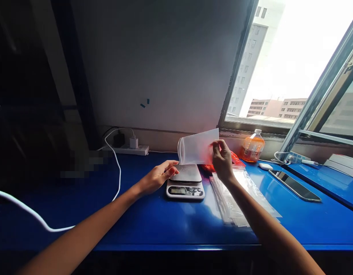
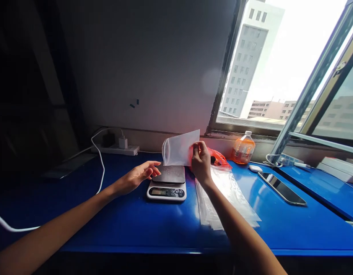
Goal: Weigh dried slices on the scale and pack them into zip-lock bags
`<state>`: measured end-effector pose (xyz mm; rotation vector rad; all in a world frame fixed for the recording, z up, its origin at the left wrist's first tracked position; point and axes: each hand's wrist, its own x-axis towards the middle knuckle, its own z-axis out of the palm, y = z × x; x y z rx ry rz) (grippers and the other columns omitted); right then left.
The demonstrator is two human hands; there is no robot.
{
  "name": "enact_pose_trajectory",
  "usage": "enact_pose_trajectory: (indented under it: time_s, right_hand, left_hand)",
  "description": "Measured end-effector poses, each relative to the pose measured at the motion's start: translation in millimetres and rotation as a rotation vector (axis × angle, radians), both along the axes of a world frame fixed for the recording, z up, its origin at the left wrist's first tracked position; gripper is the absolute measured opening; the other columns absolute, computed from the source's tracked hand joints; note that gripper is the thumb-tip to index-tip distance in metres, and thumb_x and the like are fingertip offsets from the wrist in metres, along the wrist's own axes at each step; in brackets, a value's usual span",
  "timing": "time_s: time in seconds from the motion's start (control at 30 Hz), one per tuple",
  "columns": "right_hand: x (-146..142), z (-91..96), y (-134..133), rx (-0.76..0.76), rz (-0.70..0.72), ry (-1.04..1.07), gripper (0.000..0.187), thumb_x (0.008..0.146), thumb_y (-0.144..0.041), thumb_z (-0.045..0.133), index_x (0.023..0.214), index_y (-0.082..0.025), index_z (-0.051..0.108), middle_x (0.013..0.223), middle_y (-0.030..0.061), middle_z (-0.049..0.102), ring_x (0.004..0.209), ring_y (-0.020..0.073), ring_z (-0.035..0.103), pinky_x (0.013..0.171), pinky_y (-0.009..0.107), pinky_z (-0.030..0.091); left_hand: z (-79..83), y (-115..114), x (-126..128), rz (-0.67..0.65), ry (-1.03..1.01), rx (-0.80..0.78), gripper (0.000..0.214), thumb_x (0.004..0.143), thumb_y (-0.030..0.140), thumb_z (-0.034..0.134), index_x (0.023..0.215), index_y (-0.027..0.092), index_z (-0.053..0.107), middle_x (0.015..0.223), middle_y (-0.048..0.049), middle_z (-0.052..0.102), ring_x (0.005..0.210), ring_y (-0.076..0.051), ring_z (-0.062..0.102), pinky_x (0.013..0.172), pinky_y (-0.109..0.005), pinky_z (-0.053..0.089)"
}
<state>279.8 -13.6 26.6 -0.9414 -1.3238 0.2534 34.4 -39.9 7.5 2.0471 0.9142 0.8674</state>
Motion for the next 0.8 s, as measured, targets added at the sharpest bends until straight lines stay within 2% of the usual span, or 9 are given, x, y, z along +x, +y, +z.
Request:
enact_pose_trajectory:
  time_s: [0.07, 0.17, 0.3, 0.47, 0.57, 0.67, 0.73, 0.8]
  right_hand:
    - [-15, -4.2, -11, 0.012, 0.071, 0.067, 0.029, 0.090, -0.050, 0.044, 0.081, -0.023, 0.050, 0.064, -0.0034, 0.044, 0.053, 0.0112, 0.037, 0.050, 0.025, 0.032]
    - [-17, -2.7, -26, 0.022, 0.145, 0.202, 0.029, 0.090, -0.052, 0.045, 0.084, -0.024, 0.048, 0.060, -0.0054, 0.036, 0.047, 0.0104, 0.031, 0.043, 0.025, 0.027]
    - [-11, -8.1, -37, -0.005, 0.197, 0.362, 0.027, 0.088, -0.052, 0.050, 0.086, -0.025, 0.047, 0.058, -0.0065, 0.035, 0.044, 0.0092, 0.027, 0.040, 0.024, 0.023]
    - [-15, -20.7, -41, -0.080, 0.318, 0.428, 0.022, 0.087, -0.046, 0.053, 0.081, -0.024, 0.051, 0.051, -0.0085, 0.034, 0.041, 0.0083, 0.027, 0.039, 0.021, 0.022]
    - [-15, -24.6, -42, -0.125, 0.434, 0.436, 0.019, 0.080, -0.034, 0.056, 0.067, -0.021, 0.051, 0.048, -0.0065, 0.039, 0.042, 0.0078, 0.030, 0.039, 0.021, 0.021]
    - [-14, -28.6, -42, -0.103, 0.528, 0.412, 0.017, 0.069, -0.024, 0.053, 0.053, -0.020, 0.049, 0.047, -0.0031, 0.043, 0.042, 0.0085, 0.032, 0.040, 0.023, 0.021]
    - [-14, -30.7, -41, -0.073, 0.552, 0.390, 0.018, 0.064, -0.024, 0.051, 0.047, -0.020, 0.047, 0.046, -0.0022, 0.041, 0.043, 0.0093, 0.032, 0.040, 0.024, 0.021]
    - [-12, -30.7, -41, -0.066, 0.554, 0.372, 0.022, 0.065, -0.029, 0.053, 0.047, -0.021, 0.043, 0.046, -0.0026, 0.038, 0.043, 0.0098, 0.031, 0.040, 0.024, 0.022]
  left_hand:
    - [-1.4, -1, 2, 0.040, -0.114, -0.106, 0.076, 0.085, 0.072, 0.038, 0.129, 0.011, 0.048, 0.108, -0.0150, 0.064, 0.101, -0.027, 0.059, 0.085, -0.039, 0.047]
    - [-1.9, -4, 6, 0.085, -0.256, -0.261, 0.071, 0.083, 0.070, 0.047, 0.122, 0.012, 0.053, 0.105, -0.0143, 0.066, 0.101, -0.026, 0.059, 0.083, -0.038, 0.046]
    - [-2.9, -10, 18, 0.002, -0.402, -0.392, 0.059, 0.083, 0.066, 0.051, 0.108, 0.014, 0.063, 0.095, -0.0110, 0.068, 0.092, -0.023, 0.061, 0.077, -0.034, 0.046]
    - [-10.7, -9, 26, 0.004, -0.548, -0.264, 0.039, 0.085, 0.052, 0.054, 0.077, 0.015, 0.065, 0.066, -0.0039, 0.064, 0.066, -0.015, 0.057, 0.065, -0.028, 0.041]
    - [-12.0, -2, 21, 0.085, -0.634, -0.219, 0.035, 0.085, 0.047, 0.050, 0.074, 0.016, 0.062, 0.061, -0.0025, 0.062, 0.061, -0.014, 0.054, 0.061, -0.026, 0.040]
    - [-10.6, 5, 15, 0.193, -0.638, -0.125, 0.035, 0.086, 0.046, 0.044, 0.072, 0.017, 0.058, 0.057, -0.0012, 0.058, 0.056, -0.013, 0.051, 0.057, -0.025, 0.039]
    - [-10.6, 8, 14, 0.233, -0.600, -0.058, 0.033, 0.085, 0.043, 0.043, 0.071, 0.017, 0.056, 0.055, 0.0001, 0.055, 0.053, -0.012, 0.049, 0.055, -0.024, 0.038]
    - [-11.2, 11, 12, 0.245, -0.561, -0.006, 0.030, 0.084, 0.041, 0.045, 0.068, 0.018, 0.055, 0.053, 0.0013, 0.053, 0.052, -0.011, 0.047, 0.054, -0.024, 0.036]
